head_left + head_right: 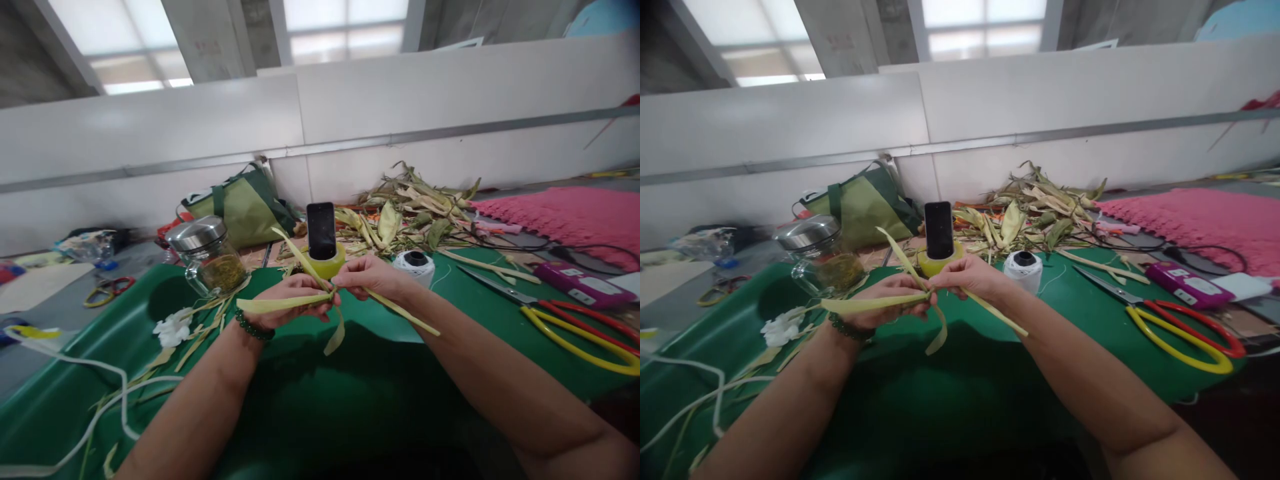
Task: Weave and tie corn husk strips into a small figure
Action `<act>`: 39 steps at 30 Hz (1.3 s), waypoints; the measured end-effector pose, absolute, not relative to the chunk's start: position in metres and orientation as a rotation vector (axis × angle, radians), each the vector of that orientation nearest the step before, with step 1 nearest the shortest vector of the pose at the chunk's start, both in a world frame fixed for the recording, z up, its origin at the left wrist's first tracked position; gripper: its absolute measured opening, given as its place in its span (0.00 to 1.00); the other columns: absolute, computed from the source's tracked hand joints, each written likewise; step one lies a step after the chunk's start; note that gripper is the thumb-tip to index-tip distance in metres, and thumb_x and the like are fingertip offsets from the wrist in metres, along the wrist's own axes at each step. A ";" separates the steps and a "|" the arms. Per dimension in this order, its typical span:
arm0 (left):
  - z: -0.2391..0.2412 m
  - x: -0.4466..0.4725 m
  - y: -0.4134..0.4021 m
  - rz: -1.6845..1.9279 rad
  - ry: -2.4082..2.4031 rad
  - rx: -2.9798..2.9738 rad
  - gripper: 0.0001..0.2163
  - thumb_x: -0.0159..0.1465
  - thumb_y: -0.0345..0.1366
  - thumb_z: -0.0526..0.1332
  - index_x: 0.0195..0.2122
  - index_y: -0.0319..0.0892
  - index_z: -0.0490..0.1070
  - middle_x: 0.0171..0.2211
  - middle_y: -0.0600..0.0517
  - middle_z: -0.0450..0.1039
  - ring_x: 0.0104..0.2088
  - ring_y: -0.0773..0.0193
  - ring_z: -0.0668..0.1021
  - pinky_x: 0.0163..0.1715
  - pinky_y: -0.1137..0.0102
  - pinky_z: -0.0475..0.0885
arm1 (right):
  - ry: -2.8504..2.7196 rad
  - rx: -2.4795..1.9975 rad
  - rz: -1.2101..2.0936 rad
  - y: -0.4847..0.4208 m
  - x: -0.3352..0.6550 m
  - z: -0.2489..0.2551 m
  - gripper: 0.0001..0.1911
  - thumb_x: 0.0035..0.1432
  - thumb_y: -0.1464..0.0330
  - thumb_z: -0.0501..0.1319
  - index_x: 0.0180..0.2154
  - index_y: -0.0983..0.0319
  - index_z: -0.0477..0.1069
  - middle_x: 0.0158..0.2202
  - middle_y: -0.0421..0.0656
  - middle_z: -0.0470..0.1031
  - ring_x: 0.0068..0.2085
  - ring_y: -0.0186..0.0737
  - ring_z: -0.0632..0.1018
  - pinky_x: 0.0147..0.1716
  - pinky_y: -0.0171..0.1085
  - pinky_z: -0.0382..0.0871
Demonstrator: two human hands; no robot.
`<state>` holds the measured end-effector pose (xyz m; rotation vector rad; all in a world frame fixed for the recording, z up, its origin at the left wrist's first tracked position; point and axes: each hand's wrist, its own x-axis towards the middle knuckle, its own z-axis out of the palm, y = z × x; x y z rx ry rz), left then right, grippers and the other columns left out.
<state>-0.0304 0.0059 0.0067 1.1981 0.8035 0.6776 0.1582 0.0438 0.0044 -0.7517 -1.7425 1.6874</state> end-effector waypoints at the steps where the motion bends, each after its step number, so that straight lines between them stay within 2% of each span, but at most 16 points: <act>1: 0.005 -0.030 0.006 0.692 0.771 1.163 0.10 0.46 0.37 0.70 0.26 0.37 0.75 0.27 0.50 0.74 0.24 0.70 0.70 0.29 0.71 0.72 | -1.752 -0.754 1.637 0.043 0.158 0.005 0.11 0.42 0.63 0.68 0.23 0.64 0.72 0.16 0.35 0.68 0.17 0.25 0.62 0.17 0.30 0.51; 8: 0.002 -0.027 0.005 0.741 0.773 1.095 0.11 0.48 0.41 0.70 0.25 0.37 0.76 0.26 0.50 0.72 0.26 0.68 0.72 0.33 0.67 0.74 | -1.861 -0.772 1.268 0.044 0.155 -0.002 0.11 0.46 0.62 0.64 0.24 0.65 0.72 0.19 0.37 0.67 0.21 0.28 0.63 0.21 0.31 0.55; 10: 0.003 -0.026 0.005 0.753 0.833 1.095 0.11 0.47 0.40 0.71 0.25 0.38 0.75 0.26 0.51 0.72 0.26 0.68 0.72 0.33 0.67 0.74 | -1.919 -0.770 1.036 0.043 0.156 -0.003 0.08 0.49 0.65 0.62 0.26 0.64 0.72 0.22 0.39 0.69 0.24 0.32 0.66 0.23 0.33 0.59; 12: 0.004 -0.026 0.006 0.816 0.917 1.124 0.13 0.46 0.40 0.72 0.27 0.38 0.75 0.27 0.51 0.72 0.26 0.68 0.73 0.32 0.69 0.73 | -1.964 -0.690 0.677 0.041 0.158 -0.003 0.05 0.49 0.69 0.60 0.28 0.63 0.73 0.27 0.42 0.71 0.31 0.36 0.70 0.30 0.36 0.64; 15: 0.005 -0.025 0.010 0.990 1.027 1.316 0.13 0.49 0.41 0.70 0.29 0.38 0.74 0.26 0.53 0.72 0.26 0.69 0.73 0.32 0.72 0.71 | -2.066 -0.498 0.321 0.037 0.164 0.002 0.07 0.49 0.74 0.58 0.32 0.62 0.73 0.31 0.43 0.72 0.36 0.38 0.71 0.36 0.37 0.66; 19: 0.007 -0.024 0.011 1.197 1.105 1.577 0.11 0.53 0.43 0.67 0.28 0.39 0.73 0.27 0.53 0.73 0.29 0.67 0.74 0.34 0.71 0.70 | -2.094 -0.621 0.530 0.034 0.166 0.004 0.04 0.53 0.71 0.57 0.30 0.63 0.70 0.27 0.41 0.72 0.28 0.33 0.71 0.27 0.31 0.64; 23: 0.006 -0.022 0.009 1.275 1.081 1.639 0.12 0.52 0.42 0.68 0.30 0.39 0.74 0.30 0.50 0.76 0.31 0.65 0.75 0.33 0.71 0.71 | -2.071 -0.787 0.675 0.035 0.162 0.001 0.08 0.53 0.65 0.61 0.30 0.64 0.73 0.26 0.41 0.73 0.27 0.33 0.72 0.26 0.31 0.62; 28: 0.001 -0.020 0.009 1.226 1.026 1.689 0.10 0.52 0.40 0.68 0.33 0.39 0.78 0.27 0.50 0.76 0.25 0.67 0.74 0.26 0.72 0.71 | -2.075 -0.771 0.655 0.035 0.159 0.000 0.09 0.54 0.67 0.58 0.25 0.64 0.70 0.20 0.38 0.67 0.22 0.29 0.66 0.22 0.31 0.57; 33: -0.003 -0.019 0.009 1.423 1.155 1.957 0.06 0.54 0.33 0.63 0.30 0.41 0.79 0.29 0.49 0.78 0.28 0.64 0.77 0.29 0.71 0.71 | -2.039 -0.762 0.929 0.027 0.159 0.006 0.14 0.54 0.67 0.57 0.19 0.62 0.61 0.14 0.33 0.58 0.17 0.26 0.60 0.17 0.30 0.51; 37: -0.003 -0.015 0.004 1.514 1.310 2.035 0.09 0.54 0.29 0.60 0.36 0.41 0.76 0.25 0.53 0.73 0.25 0.68 0.73 0.26 0.75 0.68 | -1.932 -0.836 1.144 0.023 0.159 0.012 0.13 0.52 0.65 0.60 0.20 0.62 0.62 0.12 0.32 0.57 0.14 0.26 0.58 0.14 0.29 0.49; 39: -0.003 -0.014 0.001 1.606 1.386 1.973 0.07 0.53 0.29 0.61 0.34 0.42 0.71 0.24 0.56 0.69 0.25 0.69 0.72 0.25 0.76 0.68 | -1.861 -0.843 1.229 0.022 0.159 0.012 0.14 0.50 0.62 0.63 0.21 0.62 0.63 0.12 0.32 0.58 0.14 0.25 0.57 0.13 0.29 0.48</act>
